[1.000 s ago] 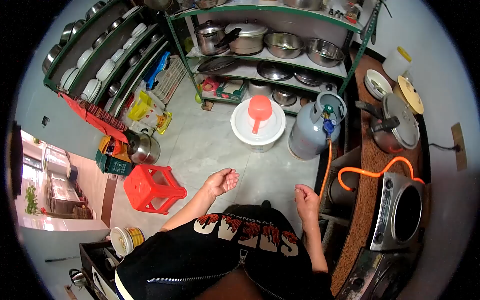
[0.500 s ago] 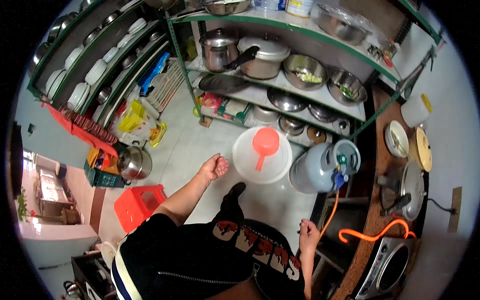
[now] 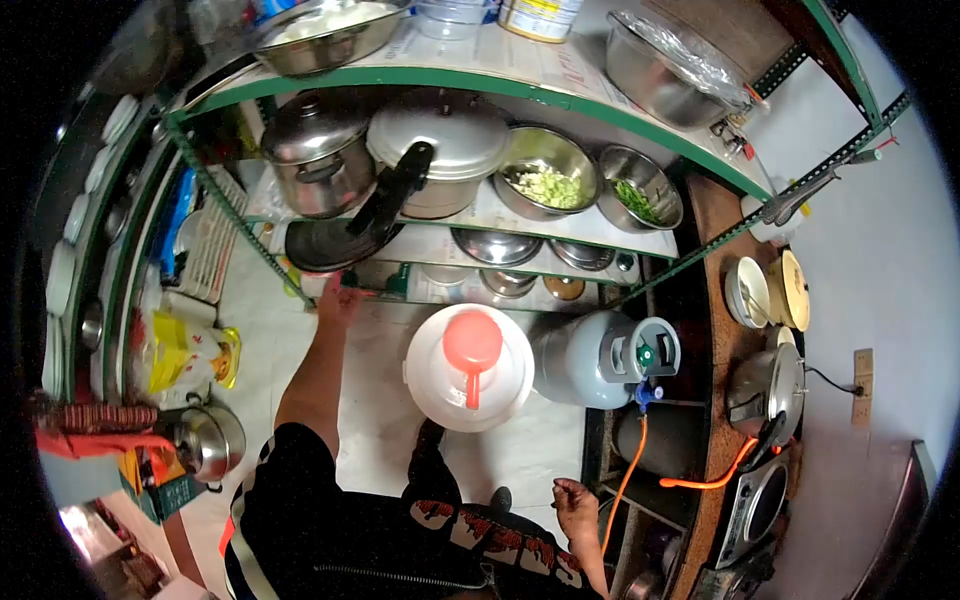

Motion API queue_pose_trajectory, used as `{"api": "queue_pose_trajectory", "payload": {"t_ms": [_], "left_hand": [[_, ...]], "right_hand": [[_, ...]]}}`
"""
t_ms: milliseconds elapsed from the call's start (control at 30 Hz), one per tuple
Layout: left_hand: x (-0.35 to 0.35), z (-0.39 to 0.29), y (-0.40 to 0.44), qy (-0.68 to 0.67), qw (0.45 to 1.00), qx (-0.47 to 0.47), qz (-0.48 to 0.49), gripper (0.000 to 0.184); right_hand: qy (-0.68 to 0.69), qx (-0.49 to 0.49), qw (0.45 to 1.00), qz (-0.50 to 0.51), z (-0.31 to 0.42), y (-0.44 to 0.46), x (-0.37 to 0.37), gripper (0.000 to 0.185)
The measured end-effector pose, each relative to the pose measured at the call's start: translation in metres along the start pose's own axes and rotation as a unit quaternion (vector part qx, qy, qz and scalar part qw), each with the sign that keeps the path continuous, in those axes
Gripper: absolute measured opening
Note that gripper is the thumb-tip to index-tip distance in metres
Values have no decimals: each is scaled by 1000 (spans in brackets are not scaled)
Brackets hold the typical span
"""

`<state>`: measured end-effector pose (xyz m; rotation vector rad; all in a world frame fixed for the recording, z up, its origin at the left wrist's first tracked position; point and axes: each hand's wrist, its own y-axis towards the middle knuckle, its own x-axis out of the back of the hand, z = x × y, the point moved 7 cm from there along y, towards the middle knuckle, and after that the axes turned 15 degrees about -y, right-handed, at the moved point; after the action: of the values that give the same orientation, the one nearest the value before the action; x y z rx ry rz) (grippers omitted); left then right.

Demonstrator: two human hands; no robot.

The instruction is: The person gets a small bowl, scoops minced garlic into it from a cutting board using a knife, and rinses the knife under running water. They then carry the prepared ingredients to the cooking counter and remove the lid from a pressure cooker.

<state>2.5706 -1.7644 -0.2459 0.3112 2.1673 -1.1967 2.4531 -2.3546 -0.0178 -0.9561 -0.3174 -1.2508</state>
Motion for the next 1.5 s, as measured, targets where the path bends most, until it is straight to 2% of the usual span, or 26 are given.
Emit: {"api": "queue_pose_trajectory", "payload": {"t_ms": [100, 167, 233, 300, 367, 467, 633, 667, 700, 733, 767, 833, 867, 900, 967, 1033, 1100, 1300, 1367, 1467, 1500], "left_hand": [[-3, 4, 43, -43, 999, -4, 12, 46], [-7, -3, 58, 37, 994, -71, 71, 44], [-13, -1, 66, 41, 995, -67, 53, 42], [-18, 1, 71, -26, 999, 7, -45, 41], [-40, -2, 34, -28, 994, 31, -101, 37], [-35, 4, 50, -13, 997, 21, -80, 28], [18, 1, 113, -16, 999, -14, -42, 17], [48, -8, 160, 103, 990, -91, 32, 16], [46, -20, 160, 209, 957, -182, 89, 17], [68, -14, 164, 85, 990, -108, 37, 17], [64, -6, 134, -40, 999, -29, -14, 18], [66, -8, 88, 1, 1000, 2, -16, 17], [73, -8, 67, 4, 999, 5, -37, 16], [85, -10, 47, 3, 998, 4, -60, 15], [102, -7, 14, -9, 999, 30, -34, 5], [124, -4, -25, 28, 997, 76, 4, 4], [129, 1, -82, 21, 996, 66, -60, 4], [158, 39, -209, 8, 974, 215, -70, 7], [160, 51, -235, 214, 947, 219, 97, 13], [126, 74, -287, 284, 899, 246, 225, 15], [114, 85, -312, 208, 910, 323, 153, 17]], "right_hand": [[36, -22, 999, 5, 10, -6, -8, 21], [22, -60, 998, 13, 20, -9, -12, 22], [6, -82, 996, 18, 32, -10, -11, 18], [-11, -97, 995, 18, 36, -11, -11, 16], [-27, -108, 994, 10, 36, -11, -10, 17], [-47, -90, 995, 7, 40, -12, -10, 17], [-68, -35, 997, 2, 45, -13, -10, 18], [-65, -39, 997, -2, 45, -12, -10, 17], [-61, -41, 997, -5, 45, -11, -10, 17], [-57, -43, 997, -8, 44, -10, -10, 17], [-51, -30, 998, -10, 41, -10, -12, 17], [-40, 1, 999, -11, 35, -6, -14, 18], [-23, -46, 999, 13, 52, -9, -7, 19], [-10, -45, 999, 6, 50, -6, -8, 19], [7, -37, 999, 2, 39, -5, -11, 20], [4, -35, 999, 4, 37, -3, -11, 19], [32, -25, 999, -3, 28, 0, -14, 18], [112, -12, 993, 31, 24, 5, -18, 16], [136, -24, 989, 53, 21, 5, -18, 16], [178, -32, 980, 81, 4, 6, -19, 18], [193, -34, 977, 87, -2, 5, -17, 19]]}}
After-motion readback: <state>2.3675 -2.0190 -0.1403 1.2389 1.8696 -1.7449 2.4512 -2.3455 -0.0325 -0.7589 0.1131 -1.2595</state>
